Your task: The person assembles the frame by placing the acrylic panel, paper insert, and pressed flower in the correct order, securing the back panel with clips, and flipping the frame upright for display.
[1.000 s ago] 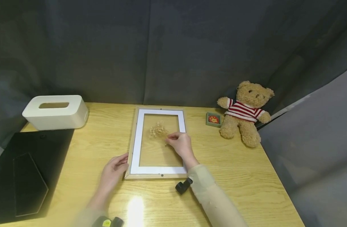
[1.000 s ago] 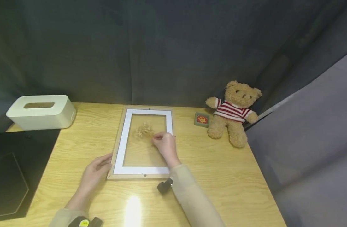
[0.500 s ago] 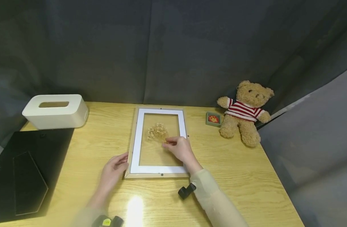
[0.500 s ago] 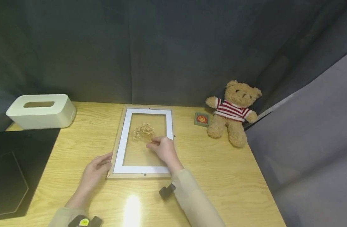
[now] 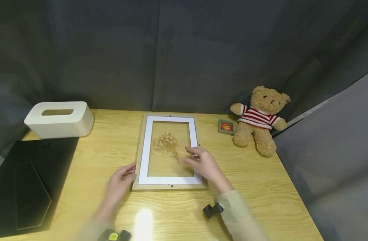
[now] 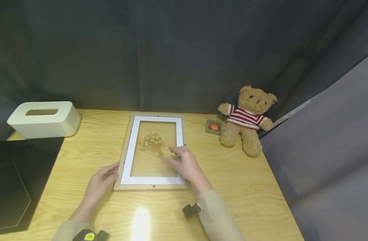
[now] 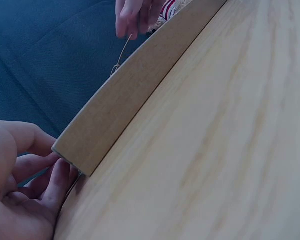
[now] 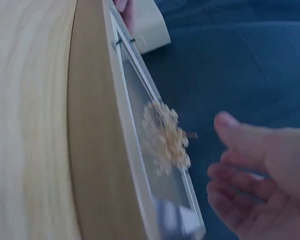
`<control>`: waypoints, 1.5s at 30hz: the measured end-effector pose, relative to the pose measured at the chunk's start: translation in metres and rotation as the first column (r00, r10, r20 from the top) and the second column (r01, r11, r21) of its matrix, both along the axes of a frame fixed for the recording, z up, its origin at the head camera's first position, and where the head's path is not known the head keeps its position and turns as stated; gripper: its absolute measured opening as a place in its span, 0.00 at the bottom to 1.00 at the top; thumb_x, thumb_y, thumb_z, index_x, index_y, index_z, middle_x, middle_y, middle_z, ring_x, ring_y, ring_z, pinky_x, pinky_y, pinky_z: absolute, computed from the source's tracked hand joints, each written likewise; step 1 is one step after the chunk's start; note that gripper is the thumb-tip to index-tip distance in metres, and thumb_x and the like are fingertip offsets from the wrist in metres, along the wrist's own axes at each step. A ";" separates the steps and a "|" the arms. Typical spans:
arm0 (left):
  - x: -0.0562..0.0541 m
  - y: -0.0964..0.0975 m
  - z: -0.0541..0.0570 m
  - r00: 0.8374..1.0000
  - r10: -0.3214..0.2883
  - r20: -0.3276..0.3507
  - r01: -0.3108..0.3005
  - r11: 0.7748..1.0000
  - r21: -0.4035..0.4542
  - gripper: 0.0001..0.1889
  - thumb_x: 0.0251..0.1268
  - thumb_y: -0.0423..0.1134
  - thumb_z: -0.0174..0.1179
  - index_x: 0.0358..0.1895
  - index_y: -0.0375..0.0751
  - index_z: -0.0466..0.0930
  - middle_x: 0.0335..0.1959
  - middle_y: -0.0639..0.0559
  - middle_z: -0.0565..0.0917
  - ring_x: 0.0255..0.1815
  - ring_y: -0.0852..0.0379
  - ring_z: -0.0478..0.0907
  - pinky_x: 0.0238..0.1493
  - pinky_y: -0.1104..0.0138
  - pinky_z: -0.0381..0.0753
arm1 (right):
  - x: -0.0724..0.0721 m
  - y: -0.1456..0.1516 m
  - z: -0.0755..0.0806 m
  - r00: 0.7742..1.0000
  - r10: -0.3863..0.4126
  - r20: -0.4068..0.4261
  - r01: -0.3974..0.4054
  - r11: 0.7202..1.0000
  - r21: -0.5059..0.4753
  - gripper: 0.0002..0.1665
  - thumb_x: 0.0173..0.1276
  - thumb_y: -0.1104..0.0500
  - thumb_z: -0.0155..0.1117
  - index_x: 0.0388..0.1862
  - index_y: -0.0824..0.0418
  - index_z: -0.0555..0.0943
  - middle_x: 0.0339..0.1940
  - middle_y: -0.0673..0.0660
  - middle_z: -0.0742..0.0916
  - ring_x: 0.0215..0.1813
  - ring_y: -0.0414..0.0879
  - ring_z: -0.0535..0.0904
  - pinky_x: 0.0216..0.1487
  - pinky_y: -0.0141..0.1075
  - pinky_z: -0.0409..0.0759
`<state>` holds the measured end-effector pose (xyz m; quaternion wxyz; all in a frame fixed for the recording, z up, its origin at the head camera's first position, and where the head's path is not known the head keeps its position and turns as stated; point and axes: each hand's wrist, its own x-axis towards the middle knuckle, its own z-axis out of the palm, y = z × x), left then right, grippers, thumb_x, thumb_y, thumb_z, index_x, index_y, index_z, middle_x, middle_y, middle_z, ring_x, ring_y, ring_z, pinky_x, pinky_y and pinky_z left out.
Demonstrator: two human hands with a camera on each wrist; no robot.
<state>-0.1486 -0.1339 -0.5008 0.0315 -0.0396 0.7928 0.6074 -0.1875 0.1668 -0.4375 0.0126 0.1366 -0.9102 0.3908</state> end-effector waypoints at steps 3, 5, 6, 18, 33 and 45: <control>0.000 0.000 -0.001 1.000 0.003 -0.005 -0.003 1.000 -0.003 0.21 0.65 0.31 0.58 0.62 0.38 0.74 0.53 0.45 0.77 0.53 0.52 0.74 0.53 0.74 0.73 | 0.011 0.016 -0.002 0.998 0.035 -0.048 -0.034 0.999 0.023 0.38 0.56 0.55 0.74 0.65 0.63 0.73 0.62 0.65 0.76 0.60 0.60 0.73 0.59 0.50 0.73; 0.000 -0.001 -0.001 1.000 0.007 -0.003 -0.007 1.000 0.001 0.21 0.64 0.31 0.58 0.62 0.38 0.74 0.53 0.45 0.77 0.53 0.53 0.74 0.53 0.74 0.73 | 0.017 0.028 -0.007 0.996 0.056 -0.071 -0.054 0.998 0.035 0.44 0.54 0.53 0.75 0.68 0.62 0.69 0.67 0.65 0.71 0.66 0.60 0.66 0.63 0.53 0.68; 0.000 -0.001 -0.001 1.000 0.009 -0.003 -0.009 1.000 0.002 0.21 0.64 0.31 0.58 0.62 0.38 0.74 0.53 0.45 0.77 0.53 0.53 0.74 0.53 0.74 0.73 | 0.021 0.034 -0.010 0.995 0.066 -0.075 -0.064 0.997 0.038 0.47 0.52 0.51 0.75 0.70 0.60 0.67 0.69 0.64 0.69 0.68 0.59 0.63 0.65 0.55 0.65; 0.003 -0.002 -0.002 1.000 0.012 0.016 -0.013 1.000 0.013 0.21 0.65 0.33 0.58 0.62 0.38 0.73 0.55 0.44 0.78 0.54 0.52 0.74 0.53 0.74 0.72 | 0.047 0.071 -0.036 0.990 0.136 0.034 -0.135 0.990 -0.027 0.68 0.38 0.50 0.81 0.76 0.62 0.53 0.74 0.65 0.59 0.72 0.66 0.52 0.66 0.64 0.52; 0.004 -0.008 0.018 0.999 -0.025 0.023 0.023 0.995 0.094 0.20 0.69 0.32 0.54 0.62 0.35 0.71 0.57 0.40 0.77 0.56 0.48 0.75 0.57 0.67 0.73 | 0.047 0.073 -0.050 0.987 0.120 0.109 -0.123 0.992 0.026 0.67 0.43 0.42 0.78 0.76 0.62 0.53 0.71 0.71 0.62 0.70 0.65 0.57 0.65 0.63 0.58; 0.022 -0.079 0.067 0.988 0.037 -0.152 -0.066 0.979 -0.191 0.21 0.71 0.44 0.55 0.62 0.38 0.72 0.55 0.49 0.80 0.45 0.73 0.77 0.47 0.80 0.72 | 0.048 0.073 -0.059 0.987 0.079 0.142 -0.079 0.997 -0.002 0.64 0.46 0.40 0.77 0.77 0.53 0.53 0.72 0.70 0.58 0.71 0.66 0.55 0.64 0.64 0.58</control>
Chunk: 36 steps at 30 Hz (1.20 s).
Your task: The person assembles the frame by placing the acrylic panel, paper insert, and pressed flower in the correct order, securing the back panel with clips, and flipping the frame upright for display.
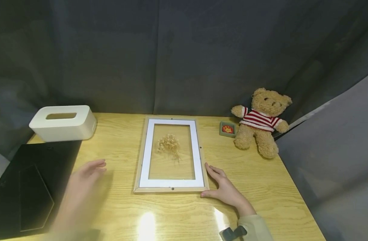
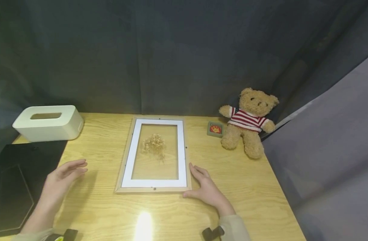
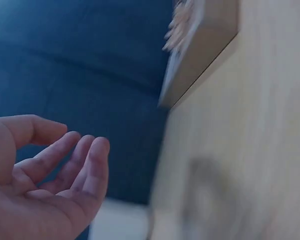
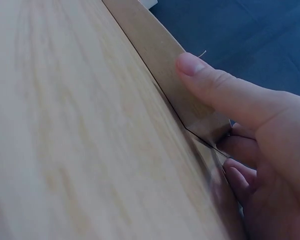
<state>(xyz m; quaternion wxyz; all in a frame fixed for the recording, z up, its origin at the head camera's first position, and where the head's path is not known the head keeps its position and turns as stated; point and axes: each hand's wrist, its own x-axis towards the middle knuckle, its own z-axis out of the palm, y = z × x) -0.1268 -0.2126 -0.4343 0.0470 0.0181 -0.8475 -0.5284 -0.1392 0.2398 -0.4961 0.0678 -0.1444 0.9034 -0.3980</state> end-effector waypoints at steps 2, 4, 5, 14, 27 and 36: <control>0.005 -0.016 0.008 1.000 0.031 -0.003 -0.031 0.999 -0.028 0.21 0.71 0.45 0.54 0.62 0.39 0.73 0.54 0.53 0.81 0.45 0.74 0.77 0.44 0.81 0.73 | 0.000 0.000 0.000 1.000 0.000 0.010 0.000 1.000 -0.002 0.63 0.46 0.40 0.76 0.77 0.52 0.53 0.72 0.70 0.58 0.71 0.66 0.55 0.64 0.64 0.58; 0.009 -0.031 0.016 0.996 0.084 0.038 -0.083 0.996 -0.029 0.22 0.70 0.46 0.55 0.63 0.40 0.72 0.53 0.57 0.80 0.44 0.73 0.77 0.42 0.81 0.74 | 0.000 0.000 0.001 1.000 -0.003 0.018 0.003 1.000 -0.003 0.63 0.46 0.40 0.77 0.77 0.52 0.53 0.73 0.69 0.58 0.71 0.65 0.55 0.64 0.64 0.58; 0.011 -0.038 0.019 0.991 0.123 0.056 -0.120 0.992 -0.040 0.23 0.70 0.46 0.56 0.63 0.40 0.72 0.53 0.57 0.80 0.44 0.74 0.77 0.41 0.81 0.74 | 0.000 -0.001 0.001 1.000 -0.004 0.021 0.004 1.000 -0.004 0.63 0.46 0.41 0.77 0.77 0.52 0.53 0.73 0.69 0.58 0.71 0.65 0.55 0.64 0.64 0.58; 0.018 -0.134 -0.006 0.955 0.294 -0.049 -0.284 0.947 0.151 0.15 0.69 0.29 0.52 0.50 0.52 0.81 0.37 0.72 0.80 0.30 0.72 0.77 0.29 0.82 0.75 | 0.001 -0.001 0.001 1.000 -0.008 0.017 0.008 1.000 -0.003 0.64 0.46 0.41 0.77 0.77 0.53 0.53 0.72 0.69 0.59 0.70 0.65 0.56 0.63 0.64 0.59; 0.028 -0.214 -0.075 0.946 0.325 -0.006 -0.284 0.835 0.471 0.28 0.64 0.20 0.44 0.35 0.64 0.82 0.26 0.70 0.82 0.24 0.74 0.77 0.22 0.82 0.74 | 0.000 0.000 0.001 1.000 -0.009 0.018 0.009 1.000 0.003 0.64 0.45 0.39 0.76 0.77 0.52 0.53 0.72 0.69 0.59 0.70 0.66 0.56 0.63 0.64 0.59; 0.034 -0.204 -0.070 0.937 0.278 0.213 -0.346 0.832 0.433 0.17 0.67 0.32 0.57 0.46 0.66 0.72 0.15 0.67 0.72 0.11 0.71 0.66 0.10 0.79 0.67 | 0.001 0.000 0.000 1.000 -0.005 0.024 0.005 1.000 -0.004 0.64 0.46 0.39 0.76 0.77 0.52 0.53 0.72 0.69 0.59 0.70 0.66 0.56 0.63 0.64 0.60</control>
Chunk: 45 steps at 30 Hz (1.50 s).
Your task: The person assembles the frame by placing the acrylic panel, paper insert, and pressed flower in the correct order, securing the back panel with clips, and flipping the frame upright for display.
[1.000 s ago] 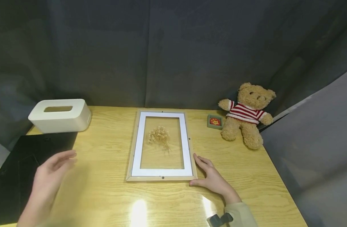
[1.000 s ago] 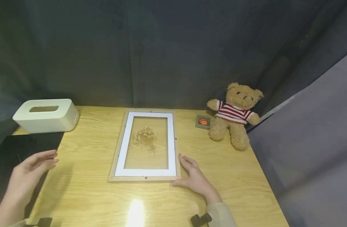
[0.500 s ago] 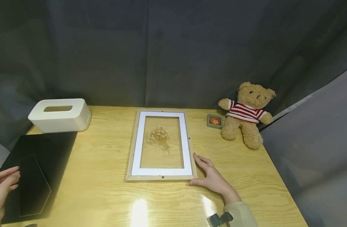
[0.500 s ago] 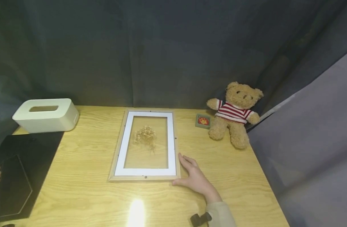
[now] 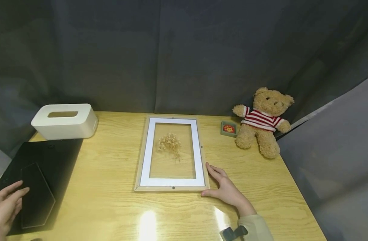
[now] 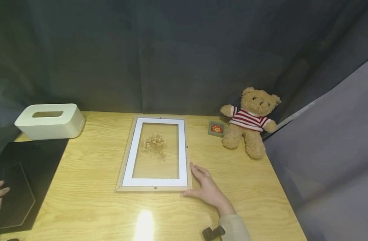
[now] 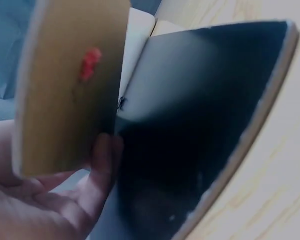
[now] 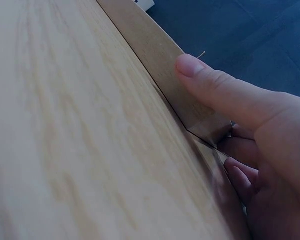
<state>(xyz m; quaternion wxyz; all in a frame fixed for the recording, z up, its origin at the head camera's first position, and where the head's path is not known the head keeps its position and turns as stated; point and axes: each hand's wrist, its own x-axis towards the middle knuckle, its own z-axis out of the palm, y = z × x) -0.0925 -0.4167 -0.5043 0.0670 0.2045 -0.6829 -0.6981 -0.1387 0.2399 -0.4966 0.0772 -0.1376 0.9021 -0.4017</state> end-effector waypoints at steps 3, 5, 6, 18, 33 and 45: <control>0.001 0.006 0.002 1.000 -0.002 0.020 0.002 1.000 0.018 0.19 0.66 0.33 0.60 0.50 0.65 0.70 0.17 0.66 0.71 0.06 0.70 0.61 0.04 0.77 0.61 | 0.000 0.000 0.000 1.000 -0.001 -0.002 0.001 1.000 0.001 0.64 0.46 0.39 0.76 0.77 0.52 0.53 0.72 0.69 0.59 0.70 0.66 0.56 0.63 0.64 0.60; 0.001 0.009 0.003 0.999 0.023 0.047 -0.024 1.000 0.005 0.19 0.64 0.36 0.63 0.50 0.67 0.71 0.25 0.68 0.70 0.05 0.71 0.60 0.03 0.76 0.60 | 0.001 -0.001 0.000 1.000 0.000 0.000 0.000 1.000 -0.001 0.64 0.46 0.39 0.76 0.77 0.52 0.53 0.72 0.69 0.59 0.70 0.66 0.56 0.63 0.64 0.60; 0.001 0.010 0.003 0.998 0.039 0.059 -0.039 0.999 0.001 0.19 0.63 0.37 0.64 0.50 0.68 0.72 0.30 0.68 0.69 0.05 0.71 0.60 0.02 0.75 0.60 | 0.001 -0.001 0.000 1.000 0.000 0.002 0.000 1.000 -0.001 0.64 0.46 0.39 0.76 0.77 0.52 0.53 0.72 0.69 0.59 0.70 0.66 0.56 0.63 0.64 0.60; -0.003 0.024 0.004 0.967 0.185 0.177 -0.201 0.976 0.080 0.34 0.60 0.44 0.66 0.69 0.66 0.62 0.72 0.62 0.49 0.71 0.71 0.30 0.64 0.81 0.53 | 0.001 0.000 -0.002 1.000 -0.014 -0.006 0.014 1.000 -0.004 0.64 0.45 0.39 0.77 0.77 0.50 0.53 0.72 0.67 0.60 0.71 0.64 0.56 0.63 0.64 0.59; -0.002 0.071 0.037 0.971 0.224 0.086 -0.236 0.956 0.172 0.34 0.60 0.37 0.65 0.69 0.61 0.65 0.74 0.69 0.43 0.72 0.72 0.33 0.68 0.74 0.28 | 0.000 0.004 -0.002 1.000 -0.014 -0.025 0.014 1.000 -0.001 0.64 0.45 0.37 0.76 0.77 0.50 0.54 0.73 0.65 0.60 0.71 0.63 0.56 0.64 0.64 0.59; -0.003 0.103 0.048 0.988 0.155 0.023 -0.156 0.977 0.148 0.35 0.60 0.37 0.66 0.70 0.58 0.65 0.76 0.64 0.44 0.73 0.70 0.35 0.70 0.75 0.37 | -0.002 0.001 0.000 1.000 0.003 -0.020 -0.003 1.000 0.004 0.65 0.45 0.40 0.77 0.77 0.54 0.54 0.72 0.69 0.61 0.70 0.67 0.57 0.63 0.65 0.58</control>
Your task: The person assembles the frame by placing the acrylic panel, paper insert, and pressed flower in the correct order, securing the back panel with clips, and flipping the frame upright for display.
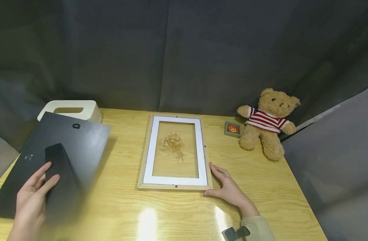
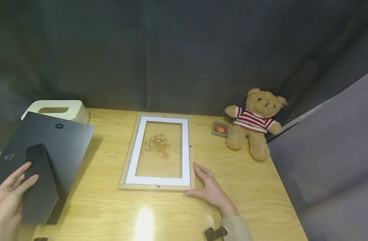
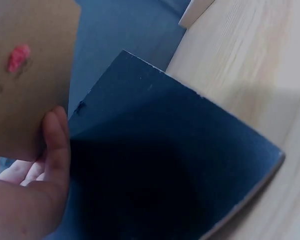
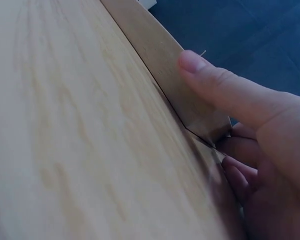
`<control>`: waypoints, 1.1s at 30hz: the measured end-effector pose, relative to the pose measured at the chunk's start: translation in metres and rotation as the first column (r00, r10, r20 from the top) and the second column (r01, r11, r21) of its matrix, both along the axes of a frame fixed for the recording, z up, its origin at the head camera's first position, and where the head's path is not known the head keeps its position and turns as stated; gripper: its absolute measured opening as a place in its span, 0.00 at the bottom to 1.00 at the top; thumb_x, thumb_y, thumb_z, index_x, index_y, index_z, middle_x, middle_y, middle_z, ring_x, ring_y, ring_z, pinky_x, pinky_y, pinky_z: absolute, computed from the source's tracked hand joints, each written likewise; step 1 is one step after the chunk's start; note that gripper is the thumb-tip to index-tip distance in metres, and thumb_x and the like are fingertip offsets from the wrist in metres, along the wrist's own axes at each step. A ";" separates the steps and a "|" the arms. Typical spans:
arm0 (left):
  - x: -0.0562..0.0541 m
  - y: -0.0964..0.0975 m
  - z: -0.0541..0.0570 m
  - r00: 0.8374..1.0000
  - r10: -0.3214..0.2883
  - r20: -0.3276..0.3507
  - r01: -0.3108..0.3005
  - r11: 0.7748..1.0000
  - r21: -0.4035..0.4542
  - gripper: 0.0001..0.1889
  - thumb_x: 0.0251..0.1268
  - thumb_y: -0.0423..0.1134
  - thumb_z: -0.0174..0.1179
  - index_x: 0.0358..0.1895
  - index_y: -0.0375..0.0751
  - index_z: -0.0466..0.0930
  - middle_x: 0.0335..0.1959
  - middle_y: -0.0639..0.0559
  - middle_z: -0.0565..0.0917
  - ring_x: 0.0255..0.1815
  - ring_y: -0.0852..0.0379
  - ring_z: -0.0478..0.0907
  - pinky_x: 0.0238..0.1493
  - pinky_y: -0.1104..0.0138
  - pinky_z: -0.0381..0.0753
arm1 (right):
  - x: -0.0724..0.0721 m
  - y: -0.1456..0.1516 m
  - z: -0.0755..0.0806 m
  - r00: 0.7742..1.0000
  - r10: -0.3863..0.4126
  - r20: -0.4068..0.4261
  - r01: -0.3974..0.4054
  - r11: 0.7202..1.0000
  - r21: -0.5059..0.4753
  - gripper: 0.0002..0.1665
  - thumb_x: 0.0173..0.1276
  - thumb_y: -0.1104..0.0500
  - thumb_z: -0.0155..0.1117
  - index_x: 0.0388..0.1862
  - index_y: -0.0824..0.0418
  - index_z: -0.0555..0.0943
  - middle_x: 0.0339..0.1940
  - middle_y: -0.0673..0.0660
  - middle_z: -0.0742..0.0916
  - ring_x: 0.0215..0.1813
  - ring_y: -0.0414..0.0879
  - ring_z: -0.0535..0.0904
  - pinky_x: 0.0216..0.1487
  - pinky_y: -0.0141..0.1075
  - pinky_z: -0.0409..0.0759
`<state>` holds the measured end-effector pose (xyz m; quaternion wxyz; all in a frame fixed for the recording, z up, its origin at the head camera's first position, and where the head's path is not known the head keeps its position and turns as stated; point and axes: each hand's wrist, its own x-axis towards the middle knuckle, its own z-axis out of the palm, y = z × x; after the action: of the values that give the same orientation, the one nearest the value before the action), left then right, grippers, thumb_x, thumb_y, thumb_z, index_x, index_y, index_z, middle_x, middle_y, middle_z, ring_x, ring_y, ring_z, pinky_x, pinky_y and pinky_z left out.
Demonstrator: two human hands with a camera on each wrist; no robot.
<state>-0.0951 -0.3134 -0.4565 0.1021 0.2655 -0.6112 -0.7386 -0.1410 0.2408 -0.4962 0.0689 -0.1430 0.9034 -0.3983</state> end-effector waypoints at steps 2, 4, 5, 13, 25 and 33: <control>0.000 0.006 0.004 0.999 -0.023 -0.021 0.024 1.000 0.008 0.35 0.60 0.36 0.66 0.70 0.58 0.65 0.76 0.62 0.45 0.73 0.70 0.36 0.69 0.76 0.39 | -0.001 0.000 0.003 1.000 0.010 -0.002 -0.010 1.000 -0.005 0.66 0.44 0.42 0.78 0.77 0.56 0.53 0.72 0.69 0.61 0.70 0.67 0.57 0.64 0.65 0.57; -0.001 0.013 0.008 0.998 -0.035 -0.043 0.035 0.999 0.017 0.35 0.60 0.34 0.65 0.70 0.57 0.65 0.76 0.61 0.45 0.73 0.70 0.37 0.69 0.77 0.44 | -0.002 0.000 0.007 1.000 0.015 -0.013 -0.015 1.000 -0.022 0.65 0.45 0.43 0.78 0.77 0.58 0.52 0.72 0.67 0.62 0.70 0.66 0.57 0.64 0.65 0.56; -0.001 0.016 0.011 0.998 -0.039 -0.054 0.040 0.999 0.015 0.34 0.60 0.33 0.65 0.70 0.56 0.65 0.76 0.60 0.46 0.73 0.70 0.38 0.68 0.77 0.46 | -0.003 -0.001 0.010 1.000 0.010 -0.028 -0.011 0.999 -0.036 0.64 0.46 0.44 0.77 0.77 0.58 0.52 0.72 0.66 0.63 0.70 0.65 0.57 0.65 0.64 0.56; -0.008 0.048 0.029 0.989 -0.128 -0.075 0.126 0.991 -0.038 0.33 0.63 0.35 0.63 0.71 0.57 0.64 0.77 0.61 0.45 0.75 0.64 0.35 0.70 0.72 0.44 | -0.011 -0.040 0.042 0.997 0.004 -0.076 -0.033 0.923 -0.384 0.39 0.61 0.62 0.69 0.71 0.62 0.65 0.66 0.61 0.73 0.59 0.63 0.72 0.60 0.53 0.71; -0.015 0.076 0.034 0.967 -0.252 -0.026 0.245 0.956 -0.163 0.32 0.63 0.43 0.64 0.70 0.62 0.65 0.76 0.57 0.50 0.76 0.54 0.38 0.73 0.54 0.38 | -0.028 -0.180 0.076 0.978 0.206 0.043 -0.149 0.823 -0.548 0.39 0.70 0.64 0.59 0.75 0.61 0.54 0.66 0.64 0.72 0.60 0.60 0.73 0.60 0.37 0.73; -0.017 0.094 0.033 0.955 -0.295 -0.020 0.289 0.945 -0.156 0.33 0.62 0.43 0.65 0.71 0.61 0.64 0.76 0.59 0.53 0.76 0.51 0.40 0.72 0.49 0.39 | -0.049 -0.228 0.045 0.992 0.114 -0.047 -0.118 0.778 -0.618 0.43 0.67 0.58 0.64 0.75 0.38 0.56 0.71 0.53 0.67 0.53 0.46 0.79 0.53 0.33 0.77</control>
<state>-0.1122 -0.2194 -0.4230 0.0247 0.1475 -0.6955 -0.7028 -0.1896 0.0129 -0.4514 0.0394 -0.2144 0.7126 -0.6668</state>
